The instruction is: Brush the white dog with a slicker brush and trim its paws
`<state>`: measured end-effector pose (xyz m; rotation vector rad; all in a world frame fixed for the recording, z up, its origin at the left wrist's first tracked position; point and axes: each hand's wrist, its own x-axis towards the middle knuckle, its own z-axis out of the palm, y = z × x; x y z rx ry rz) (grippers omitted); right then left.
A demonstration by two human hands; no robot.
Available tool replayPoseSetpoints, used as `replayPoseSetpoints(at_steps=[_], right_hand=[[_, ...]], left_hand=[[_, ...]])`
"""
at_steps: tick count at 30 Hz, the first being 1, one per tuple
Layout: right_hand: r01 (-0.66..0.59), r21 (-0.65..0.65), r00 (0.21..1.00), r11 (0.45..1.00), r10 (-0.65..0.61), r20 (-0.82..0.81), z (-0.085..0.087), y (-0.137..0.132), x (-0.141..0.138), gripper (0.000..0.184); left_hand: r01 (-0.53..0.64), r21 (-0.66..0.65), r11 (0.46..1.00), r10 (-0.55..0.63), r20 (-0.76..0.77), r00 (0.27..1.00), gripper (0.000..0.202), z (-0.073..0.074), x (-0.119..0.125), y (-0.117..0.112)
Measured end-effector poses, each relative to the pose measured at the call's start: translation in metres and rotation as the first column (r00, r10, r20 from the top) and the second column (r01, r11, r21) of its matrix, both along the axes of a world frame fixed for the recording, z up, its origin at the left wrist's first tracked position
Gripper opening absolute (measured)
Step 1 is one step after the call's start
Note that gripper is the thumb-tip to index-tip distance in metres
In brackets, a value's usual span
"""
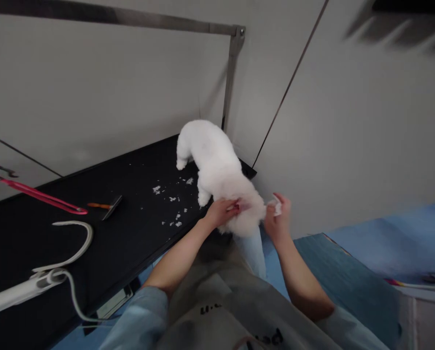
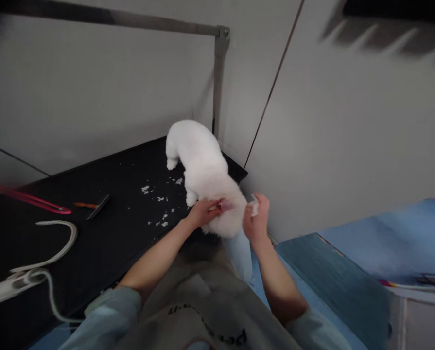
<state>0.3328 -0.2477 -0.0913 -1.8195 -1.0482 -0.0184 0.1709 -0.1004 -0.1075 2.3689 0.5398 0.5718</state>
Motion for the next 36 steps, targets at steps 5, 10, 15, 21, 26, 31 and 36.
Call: replayPoseSetpoints(at_steps=[5, 10, 15, 21, 26, 31, 36], right_hand=[[-0.432, -0.07, 0.896, 0.899, 0.437, 0.079, 0.015, 0.031, -0.046, 0.06], [-0.294, -0.124, 0.956, 0.948, 0.289, -0.055, 0.005, 0.041, -0.034, 0.026], [-0.339, -0.292, 0.93, 0.894, 0.365, 0.039, 0.005, 0.052, -0.016, 0.021], [-0.333, -0.259, 0.94, 0.907, 0.34, -0.019, 0.0, 0.074, -0.039, 0.027], [-0.37, -0.275, 0.927, 0.888, 0.373, -0.041, 0.006, 0.087, -0.077, 0.026], [-0.497, -0.248, 0.867, 0.832, 0.49, -0.092, 0.012, 0.092, -0.088, 0.032], [-0.542, -0.241, 0.796, 0.805, 0.584, 0.16, 0.029, 0.08, -0.096, 0.029]], left_hand=[[0.011, -0.015, 1.0, -0.012, -0.048, 0.999, 0.025, 0.007, 0.0, 0.0], [0.01, -0.053, 0.999, -0.011, -0.018, 1.0, 0.026, 0.008, -0.004, 0.003], [0.014, -0.097, 0.995, -0.017, -0.032, 0.999, 0.029, 0.005, -0.006, 0.006], [0.0, -0.271, 0.963, 0.009, 0.03, 0.999, 0.032, 0.008, -0.034, 0.021], [0.052, -0.298, 0.953, -0.033, 0.068, 0.997, 0.031, 0.02, -0.077, 0.039], [0.038, -0.247, 0.968, -0.042, -0.011, 0.999, 0.039, 0.034, -0.105, 0.045], [0.052, -0.199, 0.979, -0.063, -0.046, 0.997, 0.027, 0.037, -0.113, 0.039]])
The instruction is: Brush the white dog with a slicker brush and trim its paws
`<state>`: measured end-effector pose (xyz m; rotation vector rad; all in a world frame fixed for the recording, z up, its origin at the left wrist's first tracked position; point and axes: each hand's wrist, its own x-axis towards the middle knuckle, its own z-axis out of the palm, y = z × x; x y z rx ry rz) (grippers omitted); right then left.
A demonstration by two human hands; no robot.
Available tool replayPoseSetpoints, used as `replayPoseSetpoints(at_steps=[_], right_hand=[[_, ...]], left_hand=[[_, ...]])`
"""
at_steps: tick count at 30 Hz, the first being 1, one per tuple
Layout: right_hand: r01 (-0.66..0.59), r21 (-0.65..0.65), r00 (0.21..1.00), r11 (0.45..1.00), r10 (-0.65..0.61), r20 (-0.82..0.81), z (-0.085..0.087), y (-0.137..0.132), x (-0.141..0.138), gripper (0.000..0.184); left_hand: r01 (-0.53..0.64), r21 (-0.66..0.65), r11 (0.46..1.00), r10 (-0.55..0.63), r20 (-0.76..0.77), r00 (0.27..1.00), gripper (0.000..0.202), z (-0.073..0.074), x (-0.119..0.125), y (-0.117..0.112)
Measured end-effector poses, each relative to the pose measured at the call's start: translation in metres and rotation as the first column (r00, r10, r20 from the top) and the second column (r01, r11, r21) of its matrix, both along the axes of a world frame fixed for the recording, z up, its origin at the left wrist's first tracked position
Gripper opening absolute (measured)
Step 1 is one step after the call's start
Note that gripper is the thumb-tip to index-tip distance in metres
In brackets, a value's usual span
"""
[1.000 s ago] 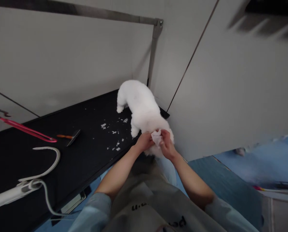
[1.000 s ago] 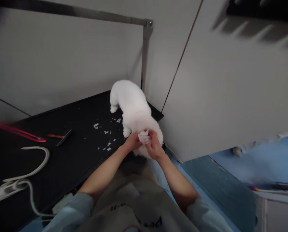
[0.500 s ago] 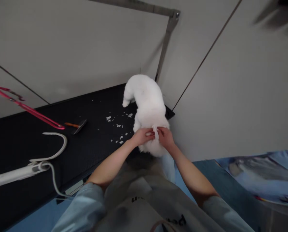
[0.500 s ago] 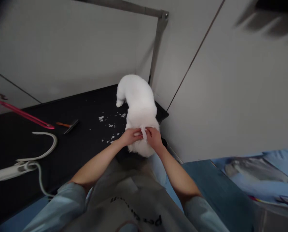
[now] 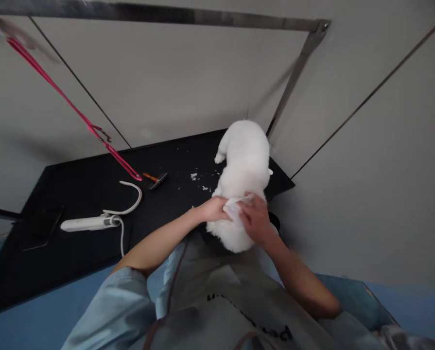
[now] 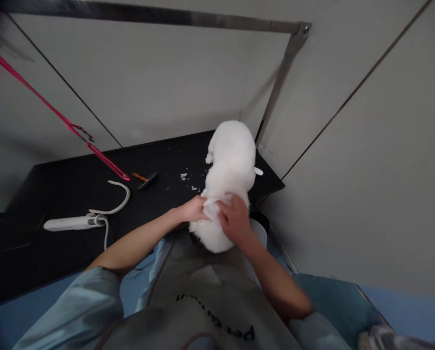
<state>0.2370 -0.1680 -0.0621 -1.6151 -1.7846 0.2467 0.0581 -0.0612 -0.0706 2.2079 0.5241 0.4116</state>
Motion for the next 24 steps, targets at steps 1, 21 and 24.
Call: replayPoseSetpoints(at_steps=[1, 21, 24], right_hand=[[-0.057, 0.004, 0.995, 0.998, 0.057, 0.081, 0.003, -0.003, -0.002, 0.029], [-0.234, -0.114, 0.972, 0.965, 0.236, 0.001, -0.054, -0.012, 0.025, 0.016], [-0.179, -0.12, 0.98, 0.976, 0.166, -0.112, -0.067, -0.023, 0.038, 0.015]], left_hand=[[0.011, 0.013, 1.0, -0.011, 0.004, 1.0, 0.026, -0.001, -0.001, -0.001], [0.106, 0.144, 0.984, -0.088, -0.124, 0.988, 0.028, -0.03, 0.018, -0.011], [0.116, 0.161, 0.98, -0.109, -0.055, 0.993, 0.028, -0.035, 0.02, -0.016]])
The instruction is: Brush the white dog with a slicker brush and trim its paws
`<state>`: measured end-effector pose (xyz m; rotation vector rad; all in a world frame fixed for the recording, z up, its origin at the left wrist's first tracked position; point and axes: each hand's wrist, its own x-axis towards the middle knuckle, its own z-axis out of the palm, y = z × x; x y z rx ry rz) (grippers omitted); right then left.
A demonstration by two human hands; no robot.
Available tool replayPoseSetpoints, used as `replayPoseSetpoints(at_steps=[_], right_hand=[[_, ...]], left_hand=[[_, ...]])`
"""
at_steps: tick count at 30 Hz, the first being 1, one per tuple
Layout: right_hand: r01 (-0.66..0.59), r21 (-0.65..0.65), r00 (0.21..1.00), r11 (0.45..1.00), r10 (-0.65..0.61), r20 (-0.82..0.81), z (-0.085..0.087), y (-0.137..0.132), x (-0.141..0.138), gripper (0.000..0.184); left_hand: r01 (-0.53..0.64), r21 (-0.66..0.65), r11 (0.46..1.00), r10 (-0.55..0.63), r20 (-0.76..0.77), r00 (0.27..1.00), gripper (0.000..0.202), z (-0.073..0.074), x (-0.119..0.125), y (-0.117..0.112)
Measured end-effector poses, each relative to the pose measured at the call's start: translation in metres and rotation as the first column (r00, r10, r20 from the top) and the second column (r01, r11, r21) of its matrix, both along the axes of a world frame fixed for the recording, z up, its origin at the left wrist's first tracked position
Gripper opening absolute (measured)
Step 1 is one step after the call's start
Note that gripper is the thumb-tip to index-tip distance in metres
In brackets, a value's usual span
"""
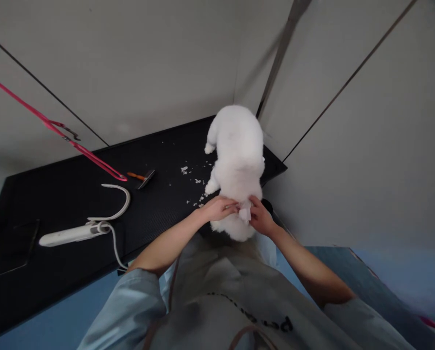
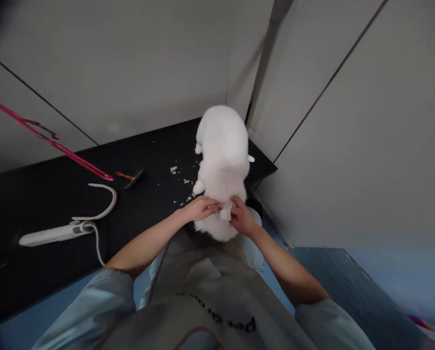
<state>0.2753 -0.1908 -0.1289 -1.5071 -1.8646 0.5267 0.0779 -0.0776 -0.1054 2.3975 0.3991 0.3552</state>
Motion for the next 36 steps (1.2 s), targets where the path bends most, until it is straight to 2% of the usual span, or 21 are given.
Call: replayPoseSetpoints(at_steps=[4, 6, 8, 10, 12, 14, 18, 21, 24, 29, 33, 36], right_hand=[[0.173, -0.03, 0.98, 0.984, -0.175, -0.093, 0.001, -0.016, 0.006, 0.015], [0.276, 0.037, 0.959, 0.961, -0.272, -0.077, 0.008, -0.022, 0.001, 0.019], [0.295, 0.128, 0.953, 0.947, -0.302, 0.031, 0.016, -0.024, -0.011, 0.019], [0.259, 0.164, 0.934, 0.952, -0.29, 0.21, 0.02, -0.023, -0.024, 0.015], [0.263, 0.166, 0.885, 0.951, -0.306, 0.35, 0.018, -0.019, -0.033, 0.014], [0.275, 0.192, 0.856, 0.942, -0.331, 0.398, 0.012, -0.015, -0.032, 0.014], [0.21, 0.227, 0.905, 0.951, -0.277, 0.322, -0.005, -0.015, -0.006, 0.015], [0.195, 0.216, 0.951, 0.957, -0.239, 0.198, -0.009, -0.022, 0.01, 0.019], [0.204, 0.267, 0.955, 0.942, -0.252, 0.159, -0.006, -0.027, 0.01, 0.019], [0.218, 0.314, 0.914, 0.924, -0.307, 0.266, -0.012, -0.018, 0.001, 0.016], [0.244, 0.302, 0.93, 0.922, -0.311, 0.196, -0.023, -0.023, 0.013, 0.017], [0.318, 0.306, 0.928, 0.897, -0.361, 0.093, -0.02, -0.035, 0.017, 0.019]], left_hand=[[-0.043, 0.024, 0.999, 0.043, 0.031, 0.999, 0.028, 0.001, 0.002, -0.006], [-0.035, 0.012, 0.999, 0.035, 0.032, 0.999, 0.026, 0.003, 0.004, -0.006], [0.0, -0.01, 1.0, 0.0, 0.039, 0.999, 0.022, 0.004, 0.007, -0.005], [0.017, -0.034, 0.999, -0.016, 0.044, 0.999, 0.016, 0.003, 0.01, -0.003], [-0.017, -0.057, 0.998, 0.018, 0.031, 0.999, 0.013, 0.0, 0.014, -0.001], [-0.06, -0.073, 0.996, 0.061, 0.012, 0.998, 0.016, -0.004, 0.017, -0.001], [-0.057, -0.109, 0.992, 0.057, -0.001, 0.998, 0.025, -0.009, 0.023, -0.002], [-0.066, -0.122, 0.99, 0.065, -0.011, 0.998, 0.027, -0.007, 0.026, -0.003], [-0.059, -0.123, 0.991, 0.058, -0.009, 0.998, 0.027, -0.001, 0.027, -0.002], [-0.034, -0.132, 0.991, 0.033, -0.01, 0.999, 0.024, 0.001, 0.031, -0.002], [-0.064, -0.158, 0.985, 0.062, -0.021, 0.998, 0.026, -0.003, 0.031, -0.003], [-0.065, -0.169, 0.983, 0.066, 0.0, 0.998, 0.024, -0.003, 0.03, -0.004]])
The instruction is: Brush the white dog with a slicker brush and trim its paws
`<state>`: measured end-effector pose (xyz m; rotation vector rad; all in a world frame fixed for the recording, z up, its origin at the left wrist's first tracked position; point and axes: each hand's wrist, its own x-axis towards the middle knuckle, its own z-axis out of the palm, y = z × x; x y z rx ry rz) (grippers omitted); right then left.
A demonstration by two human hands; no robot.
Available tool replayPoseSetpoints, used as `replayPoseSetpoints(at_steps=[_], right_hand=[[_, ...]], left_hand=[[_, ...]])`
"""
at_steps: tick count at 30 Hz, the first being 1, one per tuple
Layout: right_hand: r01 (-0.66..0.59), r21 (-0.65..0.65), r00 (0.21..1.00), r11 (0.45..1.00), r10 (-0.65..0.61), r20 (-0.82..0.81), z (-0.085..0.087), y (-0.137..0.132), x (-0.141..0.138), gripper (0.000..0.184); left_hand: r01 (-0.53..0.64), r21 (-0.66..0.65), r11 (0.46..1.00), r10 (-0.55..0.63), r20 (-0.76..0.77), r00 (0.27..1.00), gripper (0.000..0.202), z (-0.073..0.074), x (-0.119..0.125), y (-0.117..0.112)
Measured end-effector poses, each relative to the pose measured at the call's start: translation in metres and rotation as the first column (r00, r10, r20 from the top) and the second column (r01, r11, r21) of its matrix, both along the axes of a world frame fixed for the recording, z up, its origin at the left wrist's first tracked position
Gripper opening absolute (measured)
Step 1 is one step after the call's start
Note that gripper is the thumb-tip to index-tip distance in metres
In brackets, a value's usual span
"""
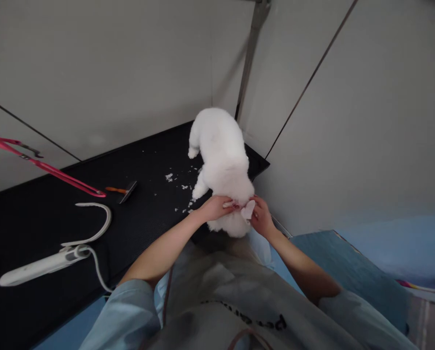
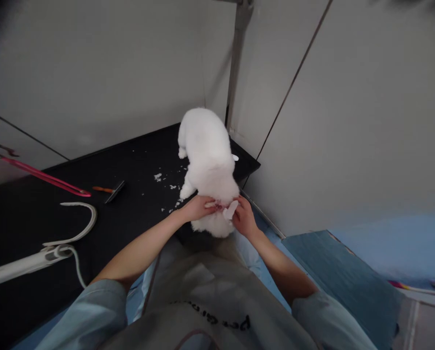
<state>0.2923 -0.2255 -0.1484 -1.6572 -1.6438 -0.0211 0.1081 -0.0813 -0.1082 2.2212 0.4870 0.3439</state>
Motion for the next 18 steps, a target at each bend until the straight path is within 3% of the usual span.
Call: replayPoseSetpoints(at_steps=[2, 5, 9, 14, 18], right_hand=[[0.099, 0.001, 0.994, 0.995, -0.099, -0.054, 0.008, -0.003, -0.005, 0.018], [0.208, -0.102, 0.976, 0.973, -0.213, -0.046, 0.018, 0.008, -0.02, 0.014], [0.197, -0.225, 0.977, 0.954, -0.209, -0.032, 0.016, 0.028, -0.029, 0.015], [0.182, -0.224, 0.954, 0.957, -0.227, -0.196, 0.007, 0.026, -0.029, 0.022], [0.205, -0.225, 0.956, 0.953, -0.244, -0.164, 0.005, 0.027, -0.031, 0.011]], left_hand=[[0.026, -0.001, 1.0, -0.026, 0.016, 1.0, 0.024, 0.001, 0.0, 0.0], [0.063, 0.015, 0.998, -0.064, 0.025, 0.998, 0.025, 0.002, 0.003, 0.0], [0.006, 0.015, 1.0, -0.007, 0.01, 1.0, 0.03, -0.001, 0.006, 0.001], [-0.01, -0.027, 1.0, 0.011, 0.019, 1.0, 0.033, -0.006, 0.004, 0.003], [-0.019, -0.041, 0.999, 0.02, 0.006, 1.0, 0.034, -0.011, 0.003, 0.005]])
